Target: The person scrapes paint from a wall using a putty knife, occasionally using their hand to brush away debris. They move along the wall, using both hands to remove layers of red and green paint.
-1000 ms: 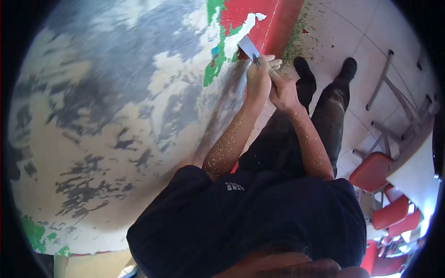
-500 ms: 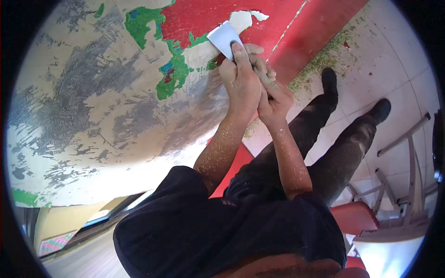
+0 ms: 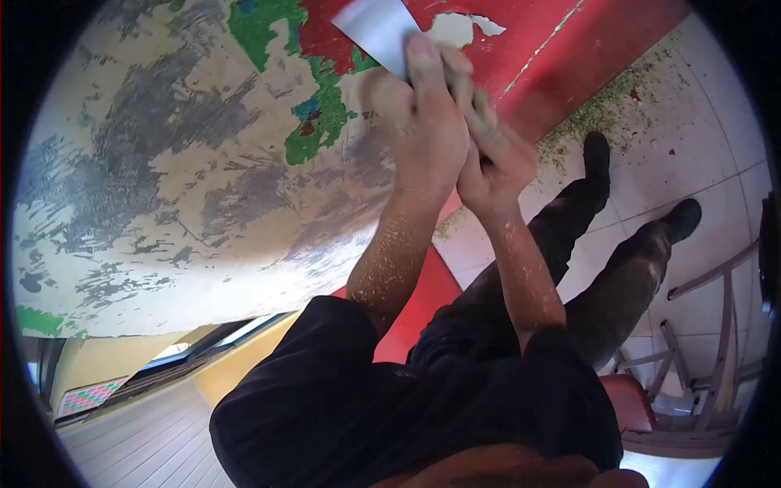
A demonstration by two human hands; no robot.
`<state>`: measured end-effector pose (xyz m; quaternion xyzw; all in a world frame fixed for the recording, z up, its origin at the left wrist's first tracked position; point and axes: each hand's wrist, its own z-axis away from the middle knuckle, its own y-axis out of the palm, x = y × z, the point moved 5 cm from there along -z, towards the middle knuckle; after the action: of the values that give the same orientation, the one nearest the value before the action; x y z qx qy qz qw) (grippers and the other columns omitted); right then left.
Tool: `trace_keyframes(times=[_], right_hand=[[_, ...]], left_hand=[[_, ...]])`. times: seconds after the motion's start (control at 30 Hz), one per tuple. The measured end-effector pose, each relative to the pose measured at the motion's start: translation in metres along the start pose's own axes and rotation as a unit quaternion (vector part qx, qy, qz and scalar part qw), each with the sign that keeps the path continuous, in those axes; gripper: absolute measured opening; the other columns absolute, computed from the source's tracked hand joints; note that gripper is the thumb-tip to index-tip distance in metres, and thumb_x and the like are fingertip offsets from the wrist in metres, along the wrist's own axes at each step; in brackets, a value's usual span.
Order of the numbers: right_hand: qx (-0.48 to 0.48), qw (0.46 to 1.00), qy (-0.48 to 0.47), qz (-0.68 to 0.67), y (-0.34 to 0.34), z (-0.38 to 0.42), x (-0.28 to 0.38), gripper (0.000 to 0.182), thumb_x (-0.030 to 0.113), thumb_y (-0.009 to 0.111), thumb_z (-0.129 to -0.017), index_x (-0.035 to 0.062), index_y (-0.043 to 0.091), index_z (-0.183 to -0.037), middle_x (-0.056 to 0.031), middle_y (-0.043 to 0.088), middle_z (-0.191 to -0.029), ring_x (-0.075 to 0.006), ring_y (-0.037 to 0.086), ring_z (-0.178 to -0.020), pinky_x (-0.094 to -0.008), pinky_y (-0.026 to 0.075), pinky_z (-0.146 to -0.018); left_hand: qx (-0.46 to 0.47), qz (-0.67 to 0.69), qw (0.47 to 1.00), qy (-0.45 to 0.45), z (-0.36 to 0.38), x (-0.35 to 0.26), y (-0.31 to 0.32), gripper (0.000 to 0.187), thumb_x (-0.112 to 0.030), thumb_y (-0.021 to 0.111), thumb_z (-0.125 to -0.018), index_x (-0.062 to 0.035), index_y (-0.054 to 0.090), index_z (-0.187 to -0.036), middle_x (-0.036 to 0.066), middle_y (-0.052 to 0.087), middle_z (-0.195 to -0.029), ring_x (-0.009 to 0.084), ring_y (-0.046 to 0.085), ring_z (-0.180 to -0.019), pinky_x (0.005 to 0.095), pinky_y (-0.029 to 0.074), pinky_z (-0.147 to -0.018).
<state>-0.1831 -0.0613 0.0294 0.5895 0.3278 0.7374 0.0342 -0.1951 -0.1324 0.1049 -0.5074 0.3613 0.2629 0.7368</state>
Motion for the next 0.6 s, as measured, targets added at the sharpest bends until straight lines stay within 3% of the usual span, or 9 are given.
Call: trace_keyframes(times=[0.03, 0.07, 0.1, 0.17, 0.23, 0.33, 0.4, 0.47, 0.6], right_hand=[[-0.003, 0.999, -0.023, -0.024, 0.005, -0.010, 0.008, 0.025, 0.001, 0.062, -0.077, -0.0006, 0.069, -0.100, -0.0165, 0.059, -0.068, -0.0224, 0.054, -0.051, -0.0329, 0.045, -0.050], [0.012, 1.000, -0.020, -0.010, 0.005, 0.007, 0.006, 0.025, 0.001, 0.062, -0.077, -0.0001, 0.069, -0.101, -0.0163, 0.058, -0.067, -0.0222, 0.054, -0.051, -0.0326, 0.044, -0.049], [0.018, 1.000, -0.025, 0.003, 0.002, 0.032, -0.004, 0.025, 0.001, 0.062, -0.077, 0.0003, 0.069, -0.101, -0.0160, 0.058, -0.066, -0.0219, 0.053, -0.050, -0.0323, 0.044, -0.049], [0.037, 0.998, 0.013, 0.042, -0.004, 0.043, -0.007, 0.026, 0.000, 0.061, -0.077, -0.0014, 0.067, -0.103, -0.0180, 0.060, -0.074, -0.0219, 0.057, -0.057, -0.0304, 0.045, -0.054], [0.080, 0.985, 0.119, 0.091, -0.016, 0.052, -0.005, 0.029, -0.002, 0.059, -0.079, -0.0057, 0.065, -0.107, -0.0225, 0.067, -0.090, -0.0225, 0.066, -0.070, -0.0271, 0.050, -0.066], [0.038, 0.993, 0.091, 0.057, -0.017, 0.041, -0.015, 0.028, -0.001, 0.059, -0.080, -0.0060, 0.064, -0.107, -0.0212, 0.066, -0.083, -0.0195, 0.064, -0.067, -0.0276, 0.048, -0.061], [0.011, 0.996, 0.082, 0.046, -0.018, 0.053, -0.016, 0.026, -0.001, 0.058, -0.081, -0.0065, 0.064, -0.106, -0.0190, 0.066, -0.079, -0.0159, 0.061, -0.064, -0.0268, 0.047, -0.059], [0.019, 0.991, 0.112, 0.067, -0.022, 0.059, -0.022, 0.025, 0.000, 0.058, -0.083, -0.0071, 0.064, -0.106, -0.0172, 0.066, -0.077, -0.0124, 0.058, -0.063, -0.0257, 0.045, -0.058], [0.015, 0.993, 0.115, 0.009, -0.023, 0.006, -0.023, 0.028, -0.001, 0.054, -0.085, -0.0066, 0.062, -0.110, -0.0185, 0.068, -0.093, -0.0105, 0.059, -0.072, -0.0237, 0.047, -0.064]], left_hand=[[-0.010, 0.021, 0.999, 0.024, -0.003, -0.012, 0.000, 0.041, -0.034, 0.038, -0.100, -0.0035, 0.045, -0.073, 0.001, 0.037, -0.056, 0.0143, 0.043, -0.047, 0.0290, 0.037, -0.046], [-0.017, -0.041, 0.998, 0.033, -0.005, -0.008, -0.012, 0.040, -0.027, 0.038, -0.101, -0.0046, 0.047, -0.069, -0.001, 0.040, -0.054, 0.0082, 0.039, -0.043, 0.0256, 0.033, -0.041], [-0.028, -0.044, 0.999, 0.008, 0.005, 0.011, -0.025, 0.040, -0.029, 0.038, -0.101, -0.0040, 0.046, -0.070, 0.000, 0.038, -0.054, 0.0098, 0.039, -0.044, 0.0266, 0.035, -0.042], [-0.041, -0.048, 0.997, -0.050, 0.028, 0.059, -0.038, 0.042, -0.034, 0.039, -0.100, -0.0030, 0.046, -0.073, 0.001, 0.035, -0.054, 0.0131, 0.041, -0.046, 0.0287, 0.038, -0.044], [-0.032, -0.022, 0.998, -0.059, 0.021, 0.056, -0.022, 0.042, -0.033, 0.039, -0.100, -0.0034, 0.047, -0.073, 0.001, 0.036, -0.053, 0.0121, 0.039, -0.044, 0.0283, 0.038, -0.044], [-0.017, -0.032, 0.997, -0.074, 0.012, 0.054, -0.011, 0.041, -0.033, 0.039, -0.100, -0.0043, 0.048, -0.072, 0.001, 0.037, -0.053, 0.0117, 0.038, -0.044, 0.0280, 0.037, -0.043], [-0.006, -0.030, 0.990, -0.135, 0.024, 0.060, -0.013, 0.042, -0.031, 0.037, -0.100, -0.0052, 0.047, -0.069, 0.001, 0.038, -0.054, 0.0123, 0.042, -0.044, 0.0282, 0.037, -0.043], [0.023, -0.052, 0.994, -0.096, 0.018, 0.053, -0.007, 0.043, -0.030, 0.036, -0.100, -0.0057, 0.045, -0.067, 0.000, 0.039, -0.054, 0.0125, 0.043, -0.045, 0.0282, 0.037, -0.043], [0.045, -0.054, 0.997, -0.037, -0.003, 0.026, 0.023, 0.045, -0.033, 0.036, -0.100, -0.0074, 0.042, -0.063, 0.000, 0.038, -0.053, 0.0131, 0.045, -0.045, 0.0288, 0.037, -0.043]])
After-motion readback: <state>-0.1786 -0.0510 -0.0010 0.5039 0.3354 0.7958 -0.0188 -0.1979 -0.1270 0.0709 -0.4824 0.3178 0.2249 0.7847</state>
